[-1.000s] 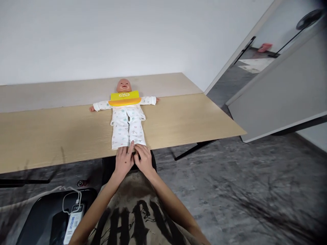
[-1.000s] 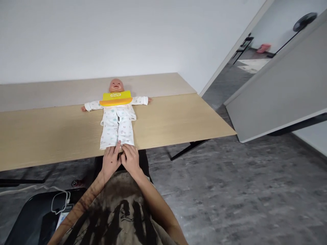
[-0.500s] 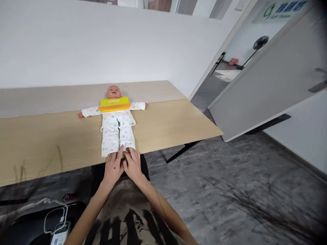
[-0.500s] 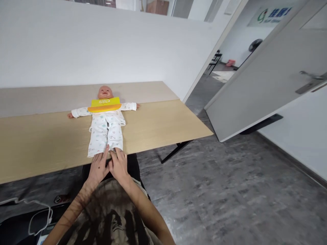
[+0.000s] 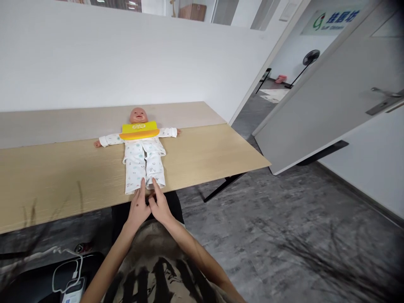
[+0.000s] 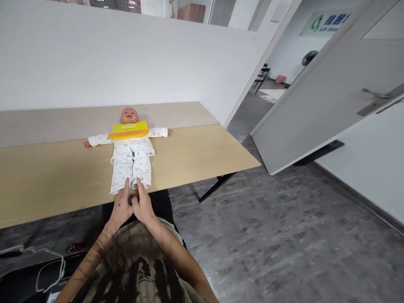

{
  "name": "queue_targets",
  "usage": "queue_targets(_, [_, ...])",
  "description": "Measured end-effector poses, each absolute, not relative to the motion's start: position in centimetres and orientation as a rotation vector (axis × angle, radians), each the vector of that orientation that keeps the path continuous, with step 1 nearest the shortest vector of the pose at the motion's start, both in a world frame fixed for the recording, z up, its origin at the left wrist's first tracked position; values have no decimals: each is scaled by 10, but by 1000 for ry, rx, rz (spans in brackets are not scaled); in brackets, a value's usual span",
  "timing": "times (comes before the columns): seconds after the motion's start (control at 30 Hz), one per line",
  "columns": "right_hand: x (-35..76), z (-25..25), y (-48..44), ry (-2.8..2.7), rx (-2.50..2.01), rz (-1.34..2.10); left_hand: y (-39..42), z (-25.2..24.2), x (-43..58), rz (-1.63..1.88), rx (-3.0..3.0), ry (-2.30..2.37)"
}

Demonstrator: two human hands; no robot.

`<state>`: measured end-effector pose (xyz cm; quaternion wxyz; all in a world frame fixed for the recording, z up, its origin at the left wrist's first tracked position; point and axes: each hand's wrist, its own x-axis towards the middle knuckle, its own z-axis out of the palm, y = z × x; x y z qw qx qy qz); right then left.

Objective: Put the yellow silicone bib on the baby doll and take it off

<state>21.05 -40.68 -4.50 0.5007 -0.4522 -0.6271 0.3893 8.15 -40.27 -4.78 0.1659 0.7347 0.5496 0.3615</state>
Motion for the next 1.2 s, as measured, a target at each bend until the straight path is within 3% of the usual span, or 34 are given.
queue_targets(0.27, [204, -50, -409, -1415, -870, 1185, -404, -53, 84, 1162, 2048, 1384])
queue_targets(1.2, [204, -67, -419, -1312, -824, 1264, -425, -69, 92, 1217, 2008, 1345])
